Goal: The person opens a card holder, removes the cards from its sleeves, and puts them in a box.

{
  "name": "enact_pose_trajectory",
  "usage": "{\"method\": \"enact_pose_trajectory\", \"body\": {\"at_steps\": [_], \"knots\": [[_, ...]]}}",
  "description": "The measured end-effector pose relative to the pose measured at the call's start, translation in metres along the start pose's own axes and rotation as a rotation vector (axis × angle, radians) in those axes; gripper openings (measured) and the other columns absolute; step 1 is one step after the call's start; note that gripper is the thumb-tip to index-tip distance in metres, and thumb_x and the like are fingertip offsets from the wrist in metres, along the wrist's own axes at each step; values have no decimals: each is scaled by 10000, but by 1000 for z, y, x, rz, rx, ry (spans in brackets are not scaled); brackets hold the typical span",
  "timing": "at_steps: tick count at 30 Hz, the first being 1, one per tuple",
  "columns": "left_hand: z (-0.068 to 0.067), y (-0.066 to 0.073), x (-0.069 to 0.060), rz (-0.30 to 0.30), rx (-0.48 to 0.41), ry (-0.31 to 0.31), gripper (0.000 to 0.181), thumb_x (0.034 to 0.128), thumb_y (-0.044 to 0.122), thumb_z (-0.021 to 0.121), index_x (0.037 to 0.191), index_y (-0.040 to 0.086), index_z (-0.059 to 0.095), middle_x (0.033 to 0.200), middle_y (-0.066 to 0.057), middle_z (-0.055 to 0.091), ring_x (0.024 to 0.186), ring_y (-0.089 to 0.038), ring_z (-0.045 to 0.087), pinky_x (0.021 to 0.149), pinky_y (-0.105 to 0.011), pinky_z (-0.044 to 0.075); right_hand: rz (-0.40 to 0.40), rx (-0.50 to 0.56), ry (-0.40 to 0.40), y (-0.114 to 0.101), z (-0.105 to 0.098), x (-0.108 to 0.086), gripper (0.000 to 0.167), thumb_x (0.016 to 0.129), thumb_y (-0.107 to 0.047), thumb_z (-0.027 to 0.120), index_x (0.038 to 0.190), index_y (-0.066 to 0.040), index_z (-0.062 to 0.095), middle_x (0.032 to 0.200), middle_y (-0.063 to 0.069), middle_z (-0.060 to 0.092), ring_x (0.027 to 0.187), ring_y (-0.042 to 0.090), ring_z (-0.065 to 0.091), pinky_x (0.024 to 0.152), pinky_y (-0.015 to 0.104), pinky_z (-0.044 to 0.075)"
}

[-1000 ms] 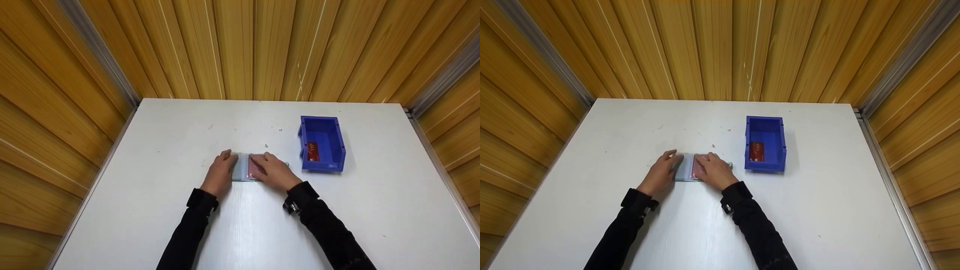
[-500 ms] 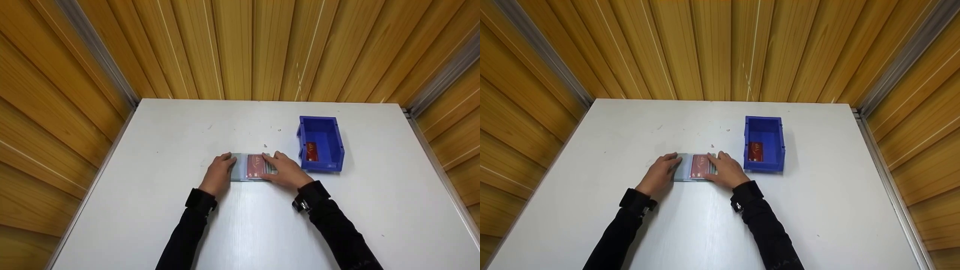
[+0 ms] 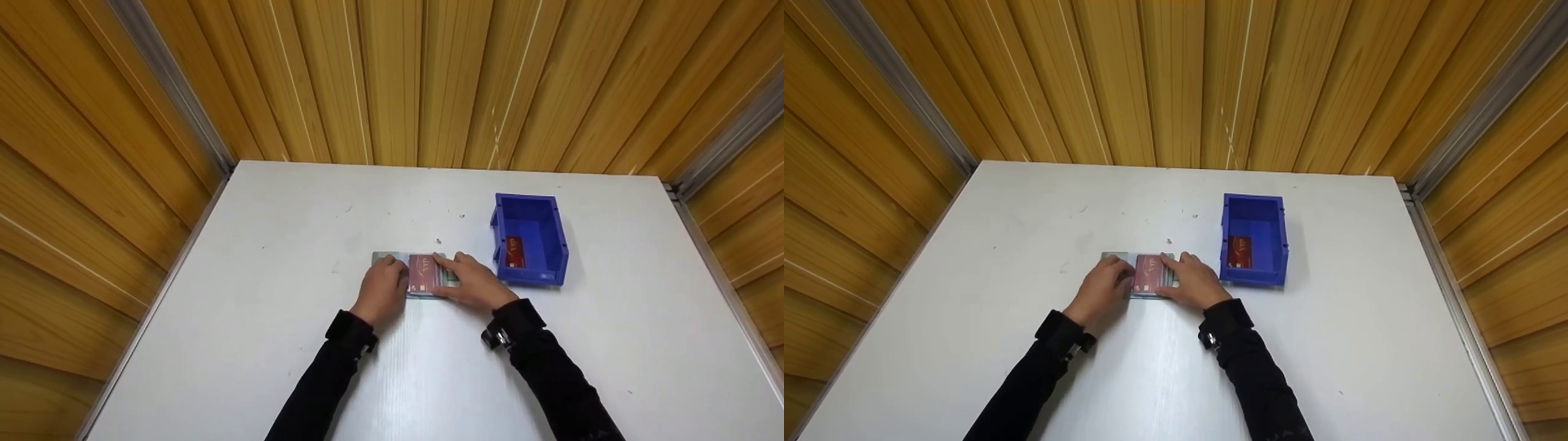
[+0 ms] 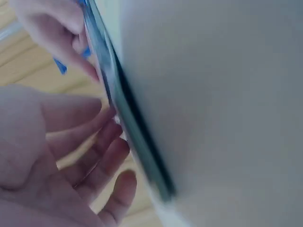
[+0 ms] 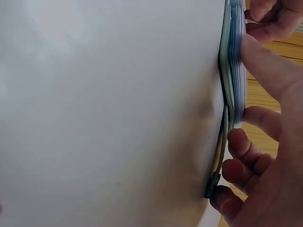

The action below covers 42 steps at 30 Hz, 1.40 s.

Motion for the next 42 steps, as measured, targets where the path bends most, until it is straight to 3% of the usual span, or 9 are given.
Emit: {"method": "enact_pose_trajectory", "body": {"at_steps": [5, 9, 13, 19, 33, 38, 42], "knots": [[8, -8, 10, -165, -204, -23, 166, 1003, 117, 603, 958, -3, 710, 931, -105, 632, 849, -213, 578, 798, -394, 510, -19, -9, 8, 0, -1, 0, 844, 898, -572, 742, 1596, -236, 407, 1051, 63, 500, 907, 192, 443, 783, 354, 403], [12, -9, 19, -230, -172, -47, 266, 1019, 168, 563, 831, 12, 667, 890, -139, 650, 778, -230, 580, 750, -423, 513, -43, -16, 25, -1, -3, 0, 831, 896, -548, 756, 1584, -214, 431, 1029, 64, 504, 898, 198, 435, 780, 363, 397], [12, -7, 25, -239, -92, -46, 323, 1026, 203, 562, 766, 27, 637, 903, -181, 678, 798, -295, 636, 749, -477, 529, -61, -22, 31, -1, -4, 0, 827, 898, -546, 755, 1585, -219, 430, 1039, 70, 520, 899, 198, 451, 803, 383, 433], [14, -7, 27, -250, -103, -44, 279, 1012, 178, 584, 794, 30, 679, 902, -155, 679, 824, -275, 626, 752, -453, 521, -63, -47, 31, 0, -4, 0, 827, 901, -557, 746, 1589, -231, 424, 1080, 85, 543, 929, 206, 477, 865, 423, 474], [15, -6, 24, -235, -55, -24, 209, 1025, 148, 561, 892, 25, 666, 895, -144, 688, 852, -309, 676, 757, -469, 554, -68, -20, 40, -1, -3, 0, 825, 889, -534, 769, 1578, -216, 446, 1022, 69, 530, 886, 194, 462, 816, 401, 453], [12, -1, 22, -241, 17, 10, 207, 999, 123, 565, 832, 24, 637, 837, -178, 702, 825, -366, 710, 730, -505, 567, -87, -23, 36, -3, -2, -1, 819, 899, -531, 760, 1579, -203, 442, 1018, 63, 522, 886, 187, 449, 809, 379, 436], [13, -2, 25, -266, 5, -20, 293, 1006, 180, 563, 799, 11, 686, 823, -180, 727, 821, -359, 717, 735, -495, 558, -72, -30, 33, -1, -3, -1, 835, 895, -566, 746, 1585, -218, 431, 1008, 55, 508, 870, 185, 442, 785, 373, 419]]}}
Point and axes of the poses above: each hand's wrist, its own x-axis towards the middle knuckle, its own z-axis out of the palm, y = z × x, the point moved 7 cm from there along x, towards the middle knuckle
